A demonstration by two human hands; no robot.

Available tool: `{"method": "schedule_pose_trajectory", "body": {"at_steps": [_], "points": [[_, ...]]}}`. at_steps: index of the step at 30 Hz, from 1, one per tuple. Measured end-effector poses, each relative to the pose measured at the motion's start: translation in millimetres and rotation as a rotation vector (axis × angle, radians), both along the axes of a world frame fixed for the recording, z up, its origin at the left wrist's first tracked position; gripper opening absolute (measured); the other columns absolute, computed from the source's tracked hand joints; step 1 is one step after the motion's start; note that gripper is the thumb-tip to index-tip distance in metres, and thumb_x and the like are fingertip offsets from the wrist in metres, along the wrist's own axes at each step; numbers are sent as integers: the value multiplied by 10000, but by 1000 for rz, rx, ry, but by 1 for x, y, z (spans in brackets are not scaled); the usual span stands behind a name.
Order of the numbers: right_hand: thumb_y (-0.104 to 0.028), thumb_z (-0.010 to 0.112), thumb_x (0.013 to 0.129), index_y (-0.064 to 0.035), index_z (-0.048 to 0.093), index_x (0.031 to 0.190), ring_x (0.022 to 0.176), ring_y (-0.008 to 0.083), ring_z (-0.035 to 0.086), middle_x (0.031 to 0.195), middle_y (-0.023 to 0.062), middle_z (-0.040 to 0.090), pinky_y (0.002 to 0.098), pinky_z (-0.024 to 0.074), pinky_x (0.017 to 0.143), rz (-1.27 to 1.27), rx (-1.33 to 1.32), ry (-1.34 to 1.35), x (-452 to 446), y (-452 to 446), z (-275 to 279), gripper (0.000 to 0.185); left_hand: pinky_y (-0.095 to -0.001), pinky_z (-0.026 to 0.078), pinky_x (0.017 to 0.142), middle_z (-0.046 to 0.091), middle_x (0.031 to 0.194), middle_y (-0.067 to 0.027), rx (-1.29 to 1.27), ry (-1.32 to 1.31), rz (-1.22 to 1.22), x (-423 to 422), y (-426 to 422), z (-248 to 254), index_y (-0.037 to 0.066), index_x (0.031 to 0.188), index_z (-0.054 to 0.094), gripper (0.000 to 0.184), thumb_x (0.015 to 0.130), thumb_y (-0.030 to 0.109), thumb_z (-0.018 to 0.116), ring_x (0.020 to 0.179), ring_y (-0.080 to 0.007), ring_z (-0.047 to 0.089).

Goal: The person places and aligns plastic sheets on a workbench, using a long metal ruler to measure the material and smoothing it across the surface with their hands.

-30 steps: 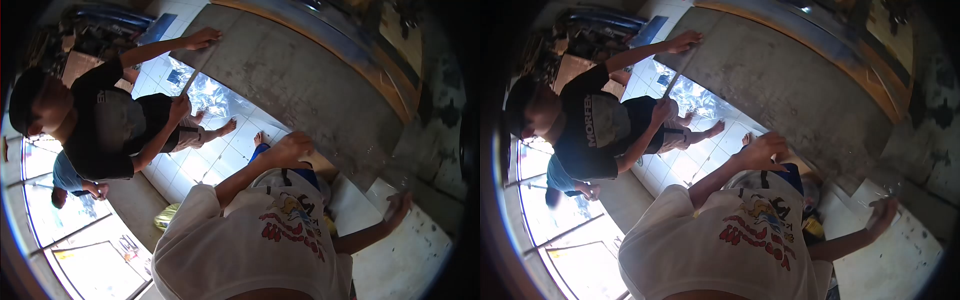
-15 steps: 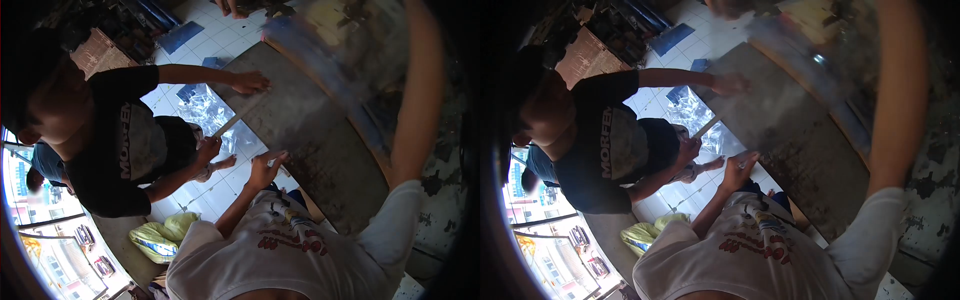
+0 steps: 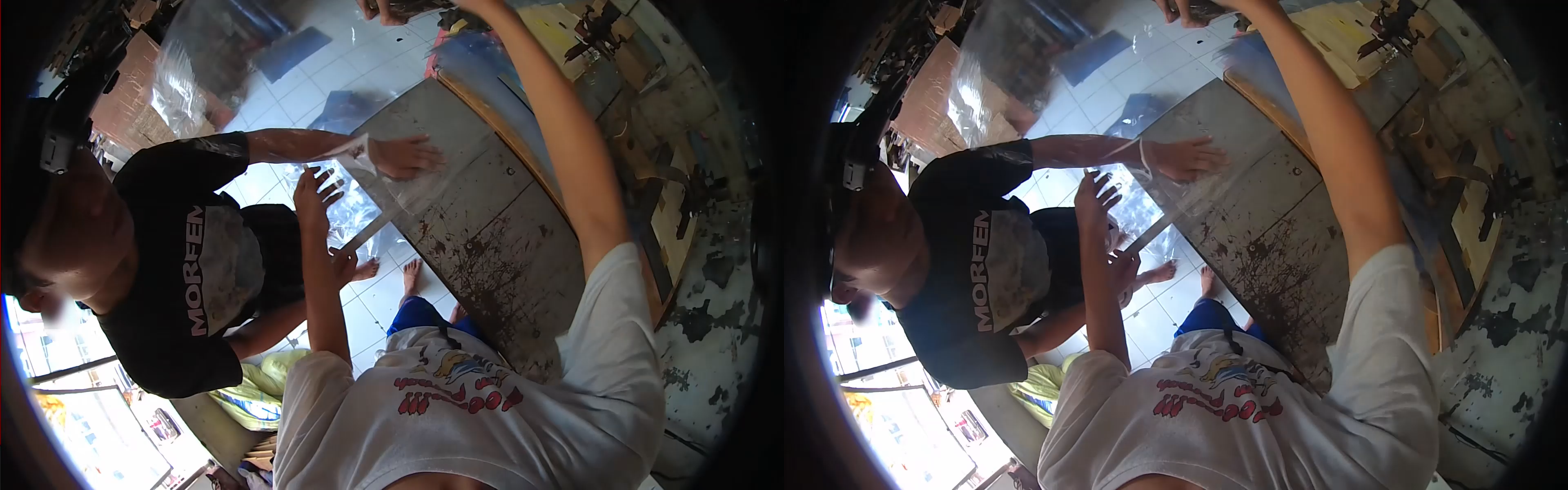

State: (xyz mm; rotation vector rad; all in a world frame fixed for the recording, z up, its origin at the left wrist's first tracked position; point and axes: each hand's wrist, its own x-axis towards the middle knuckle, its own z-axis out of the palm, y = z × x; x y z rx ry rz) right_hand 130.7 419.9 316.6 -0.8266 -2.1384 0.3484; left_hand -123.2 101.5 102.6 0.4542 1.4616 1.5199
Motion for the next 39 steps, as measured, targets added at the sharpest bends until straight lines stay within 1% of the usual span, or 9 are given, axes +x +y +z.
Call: {"method": "schedule_pose_trajectory", "body": {"at_steps": [2,4,6,10,19,20,27,31,39], "points": [[-256,471,926,-1,542,1185,1008,251,604,1129,146,617,323,464,833,-77,-158,-199,57,-7,-73,370,-351,544,642,611,1047,-171,1,0,14,-12,7,-3,-5,1145,458,472,955,424,411,819,-285,652],[-286,497,921,-3,574,1133,995,250,611,1067,144,639,319,460,850,-200,-317,-453,95,-29,-135,361,-357,547,646,603,1095,-184,2,38,4,-24,17,-6,-3,1182,433,489,956,430,399,829,-306,657],[-283,513,902,-9,614,1013,890,273,626,947,166,648,334,458,788,-129,-477,-337,128,-56,-195,312,-373,541,685,589,1081,-158,1,73,-1,-28,25,1,-3,1181,462,477,956,413,404,875,-303,645],[-337,524,917,-7,519,1216,1085,287,568,1167,174,589,342,440,899,-181,-690,-388,145,-93,-262,445,-388,552,701,556,1029,-122,61,170,-13,-29,44,16,-17,1149,501,427,949,357,446,890,-295,636],[-318,531,910,-76,550,1186,1129,322,475,1225,122,525,422,386,961,-316,-238,-429,117,-121,-276,367,-236,334,453,541,622,-20,-16,420,21,-60,101,-5,-55,965,618,315,936,236,501,478,-80,418],[-303,531,911,-75,551,1185,1126,322,478,1227,122,523,422,390,958,-300,-203,-396,115,-121,-276,356,-237,355,467,530,633,-23,-38,391,73,-57,102,-6,-35,866,645,310,932,236,510,487,-86,425],[-179,499,929,-32,544,1171,1151,303,476,1240,119,512,415,393,970,-217,-125,-142,123,-162,-300,287,-322,562,634,641,936,-189,29,38,-117,-2,4,-57,-56,1043,501,331,874,204,616,784,-260,669],[-177,475,940,-26,541,1177,1157,300,475,1242,118,516,417,367,999,-193,-8,-216,120,-165,-295,289,-292,553,606,660,862,-176,-205,179,-149,38,-29,-57,-51,1026,503,297,911,216,566,699,-225,671],[-258,405,968,-53,503,1260,1252,298,401,1345,109,454,427,299,1061,-120,8,-450,106,-136,-301,369,-292,516,465,606,767,-134,-85,109,66,55,-21,-80,-17,976,459,253,949,231,493,572,-217,641]]}}
